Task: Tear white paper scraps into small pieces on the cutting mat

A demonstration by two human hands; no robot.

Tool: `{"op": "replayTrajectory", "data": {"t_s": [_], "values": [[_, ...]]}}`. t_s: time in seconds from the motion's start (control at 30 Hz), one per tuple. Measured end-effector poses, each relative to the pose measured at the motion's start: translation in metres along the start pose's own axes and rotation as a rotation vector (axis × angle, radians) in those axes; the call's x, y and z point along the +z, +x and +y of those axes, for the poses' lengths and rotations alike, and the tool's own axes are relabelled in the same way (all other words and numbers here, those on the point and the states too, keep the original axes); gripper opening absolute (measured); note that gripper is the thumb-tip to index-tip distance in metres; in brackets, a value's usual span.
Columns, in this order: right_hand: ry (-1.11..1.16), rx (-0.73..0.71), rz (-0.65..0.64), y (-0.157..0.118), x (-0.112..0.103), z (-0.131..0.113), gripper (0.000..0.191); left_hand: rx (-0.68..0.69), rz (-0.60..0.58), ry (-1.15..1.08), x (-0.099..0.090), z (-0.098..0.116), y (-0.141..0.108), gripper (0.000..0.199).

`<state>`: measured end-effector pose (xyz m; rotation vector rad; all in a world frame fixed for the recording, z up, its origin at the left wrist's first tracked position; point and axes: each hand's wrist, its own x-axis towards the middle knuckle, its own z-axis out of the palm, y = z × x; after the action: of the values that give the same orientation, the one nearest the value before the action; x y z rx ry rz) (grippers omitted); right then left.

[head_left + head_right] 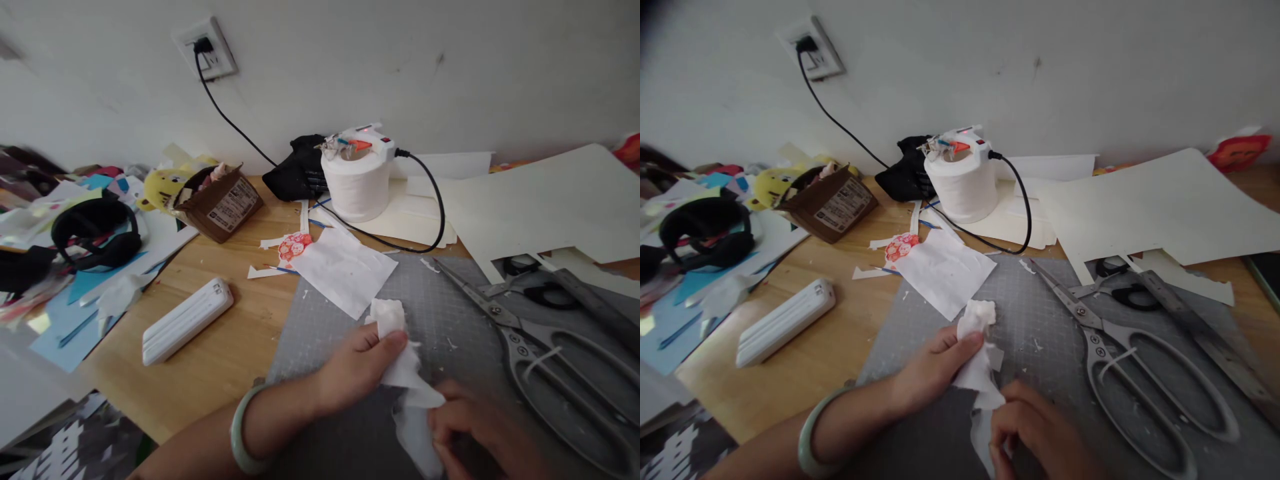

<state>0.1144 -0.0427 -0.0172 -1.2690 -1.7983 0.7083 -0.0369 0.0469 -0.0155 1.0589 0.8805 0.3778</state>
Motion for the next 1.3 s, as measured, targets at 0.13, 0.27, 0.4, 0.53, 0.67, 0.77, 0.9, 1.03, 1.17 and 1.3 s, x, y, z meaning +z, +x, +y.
{"op": "replayTrajectory", "data": {"t_s": [0.13, 0.27, 0.4, 0.53, 0.67, 0.77, 0.9, 1.03, 1.17, 1.3], "values": [[0.044, 0.119, 0.154, 0.004, -0.005, 0.003, 0.012, 0.022, -0.105, 0.108, 0.0, -0.001, -0.003, 0.047], [-0.037, 0.124, 0.132, 0.007, -0.007, 0.011, 0.011, 0.073, -0.185, 0.204, 0.001, 0.002, -0.004, 0.045], [-0.102, 0.065, 0.048, 0.003, -0.004, 0.015, 0.018, 0.13, -0.228, 0.266, 0.001, 0.004, -0.004, 0.038], [-0.113, 0.042, 0.057, 0.003, -0.004, 0.013, 0.018, 0.159, -0.263, 0.3, -0.001, 0.003, -0.005, 0.033], [-0.123, 0.04, 0.103, 0.007, -0.005, 0.009, 0.015, 0.227, -0.313, 0.331, -0.002, 0.001, -0.006, 0.029], [-0.126, 0.05, 0.126, 0.01, -0.006, 0.007, 0.012, 0.189, -0.314, 0.307, -0.001, 0.003, -0.007, 0.023], [-0.103, 0.098, 0.098, 0.01, -0.005, 0.007, 0.01, 0.122, -0.313, 0.238, 0.0, 0.006, -0.008, 0.016], [-0.128, 0.043, 0.111, 0.007, -0.005, 0.008, 0.017, 0.106, -0.313, 0.247, 0.0, 0.005, -0.007, 0.011], [-0.142, 0.022, 0.113, 0.004, -0.007, 0.01, 0.015, 0.091, -0.325, 0.21, 0.0, 0.004, -0.007, 0.01], [-0.153, 0.017, 0.08, 0.006, -0.008, 0.012, 0.016, 0.13, -0.354, 0.229, 0.0, 0.004, -0.007, 0.01]]}}
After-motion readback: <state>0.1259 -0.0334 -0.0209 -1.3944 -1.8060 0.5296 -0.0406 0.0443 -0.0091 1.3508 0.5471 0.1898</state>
